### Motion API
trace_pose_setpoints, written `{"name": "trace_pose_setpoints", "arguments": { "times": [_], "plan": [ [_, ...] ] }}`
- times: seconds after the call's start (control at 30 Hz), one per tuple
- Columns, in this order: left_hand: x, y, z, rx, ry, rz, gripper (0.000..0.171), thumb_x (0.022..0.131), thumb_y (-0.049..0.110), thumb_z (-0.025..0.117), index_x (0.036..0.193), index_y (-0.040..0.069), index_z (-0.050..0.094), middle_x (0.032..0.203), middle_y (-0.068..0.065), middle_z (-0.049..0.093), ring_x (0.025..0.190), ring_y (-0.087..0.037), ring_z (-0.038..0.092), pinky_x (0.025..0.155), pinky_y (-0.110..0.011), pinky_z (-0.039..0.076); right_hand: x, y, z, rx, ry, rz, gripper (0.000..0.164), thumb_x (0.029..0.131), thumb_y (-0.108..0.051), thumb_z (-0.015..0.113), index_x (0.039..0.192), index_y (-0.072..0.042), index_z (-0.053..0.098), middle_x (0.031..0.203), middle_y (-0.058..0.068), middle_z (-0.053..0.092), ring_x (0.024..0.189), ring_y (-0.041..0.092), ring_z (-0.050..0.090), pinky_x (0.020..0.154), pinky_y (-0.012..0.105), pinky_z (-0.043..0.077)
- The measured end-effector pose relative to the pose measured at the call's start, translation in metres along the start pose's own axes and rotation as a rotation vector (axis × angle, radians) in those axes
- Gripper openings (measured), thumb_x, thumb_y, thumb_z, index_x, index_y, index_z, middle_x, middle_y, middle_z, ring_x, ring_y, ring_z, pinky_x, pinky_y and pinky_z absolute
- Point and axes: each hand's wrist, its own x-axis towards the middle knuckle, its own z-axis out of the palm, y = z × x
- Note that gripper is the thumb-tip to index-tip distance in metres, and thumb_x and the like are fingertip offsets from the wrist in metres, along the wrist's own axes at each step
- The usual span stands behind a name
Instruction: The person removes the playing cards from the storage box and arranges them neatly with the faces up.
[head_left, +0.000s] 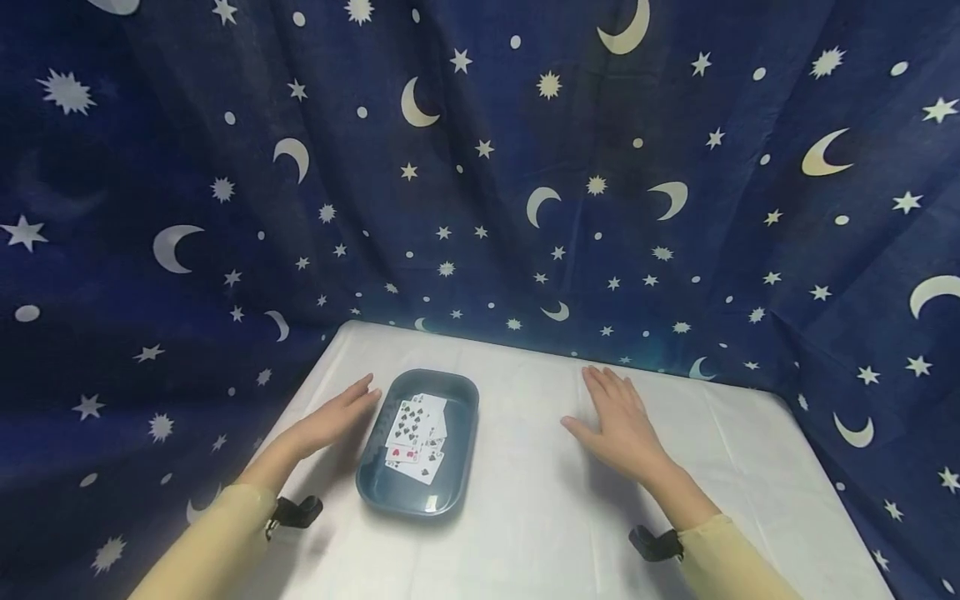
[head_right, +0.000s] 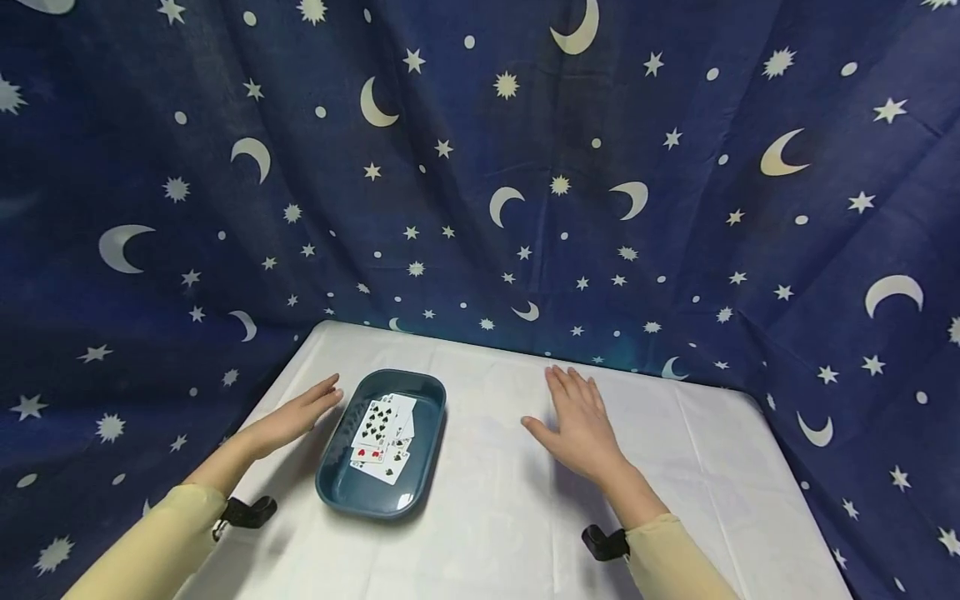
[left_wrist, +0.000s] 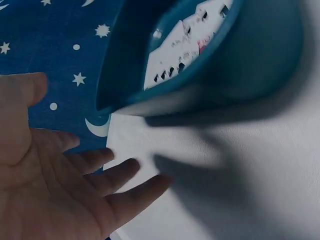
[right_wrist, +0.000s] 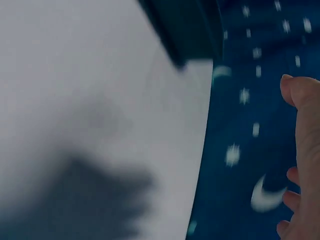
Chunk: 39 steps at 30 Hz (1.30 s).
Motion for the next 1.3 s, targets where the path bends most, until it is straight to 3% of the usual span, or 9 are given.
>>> {"name": "trace_pose_setpoints", "arguments": {
  "times": [0.07, 0.17, 0.3, 0.5, 0.7, 0.87, 1.07, 1.3],
  "plan": [
    [0.001, 0.000, 0.000, -0.134, -0.068, -0.059, 0.079, 0.091, 0.059, 0.038, 0.150, 0.014, 0.011, 0.152, -0.018, 0.015, 0.136, -0.040, 0.018, 0.103, -0.058, 0.025, 0.017, -0.024, 0.002, 0.038, -0.027, -0.066, 0.089, 0.083, -0.066, 0.047, 0.146, -0.008, 0.026, 0.149, 0.010, 0.028, 0.138, 0.029, 0.019, 0.112, 0.047, 0.006],
    [0.003, -0.002, 0.003, -0.300, -0.112, -0.141, 0.076, 0.090, 0.053, 0.049, 0.149, 0.018, 0.016, 0.149, -0.020, 0.023, 0.131, -0.042, 0.030, 0.095, -0.056, 0.039, 0.038, -0.058, 0.007, 0.077, -0.055, -0.160, 0.088, 0.082, -0.064, 0.051, 0.146, -0.009, 0.027, 0.149, 0.007, 0.028, 0.137, 0.027, 0.020, 0.112, 0.046, 0.009],
    [0.004, -0.008, 0.008, -0.401, -0.130, -0.179, 0.067, 0.091, 0.039, 0.054, 0.148, 0.021, 0.022, 0.145, -0.019, 0.032, 0.128, -0.041, 0.035, 0.087, -0.051, 0.047, 0.060, -0.099, 0.018, 0.099, -0.095, -0.258, 0.093, 0.079, -0.071, 0.049, 0.145, -0.009, 0.029, 0.148, 0.005, 0.031, 0.136, 0.024, 0.023, 0.113, 0.042, 0.008],
    [0.008, -0.017, 0.014, -0.444, -0.188, -0.166, 0.060, 0.095, 0.021, 0.048, 0.148, 0.022, 0.022, 0.139, -0.019, 0.039, 0.122, -0.038, 0.043, 0.083, -0.053, 0.048, 0.085, -0.145, 0.037, 0.075, -0.217, -0.296, 0.104, 0.069, -0.084, 0.040, 0.145, -0.013, 0.032, 0.141, 0.001, 0.040, 0.131, 0.018, 0.032, 0.112, 0.037, 0.014],
    [0.007, -0.020, 0.014, -0.465, -0.208, -0.156, 0.065, 0.092, 0.010, 0.046, 0.149, 0.025, 0.018, 0.146, -0.018, 0.031, 0.120, -0.037, 0.046, 0.084, -0.053, 0.048, 0.102, -0.174, 0.058, 0.013, -0.353, -0.285, 0.105, 0.066, -0.083, 0.048, 0.142, -0.013, 0.037, 0.140, 0.002, 0.042, 0.129, 0.018, 0.036, 0.108, 0.036, 0.026],
    [0.007, -0.022, 0.015, -0.447, -0.224, -0.138, 0.069, 0.091, 0.009, 0.047, 0.149, 0.028, 0.016, 0.146, -0.020, 0.030, 0.116, -0.038, 0.050, 0.084, -0.052, 0.049, 0.109, -0.189, 0.072, -0.040, -0.403, -0.284, 0.092, 0.066, -0.074, 0.060, 0.134, -0.013, 0.049, 0.132, 0.003, 0.049, 0.122, 0.019, 0.043, 0.104, 0.038, 0.033],
    [0.007, -0.026, 0.017, -0.475, -0.214, -0.140, 0.067, 0.092, 0.008, 0.047, 0.148, 0.032, 0.020, 0.144, -0.018, 0.034, 0.114, -0.035, 0.051, 0.084, -0.053, 0.048, 0.114, -0.202, 0.091, -0.093, -0.441, -0.286, 0.079, 0.065, -0.071, 0.063, 0.123, -0.017, 0.060, 0.116, -0.002, 0.055, 0.103, 0.016, 0.047, 0.096, 0.041, 0.039],
    [0.008, -0.025, 0.015, -0.482, -0.226, -0.138, 0.065, 0.092, 0.009, 0.046, 0.148, 0.032, 0.022, 0.142, -0.018, 0.037, 0.110, -0.034, 0.055, 0.081, -0.051, 0.050, 0.118, -0.207, 0.109, -0.140, -0.451, -0.239, 0.081, 0.062, -0.074, 0.063, 0.118, -0.015, 0.062, 0.114, -0.001, 0.056, 0.101, 0.017, 0.047, 0.093, 0.040, 0.040]
  ]
}}
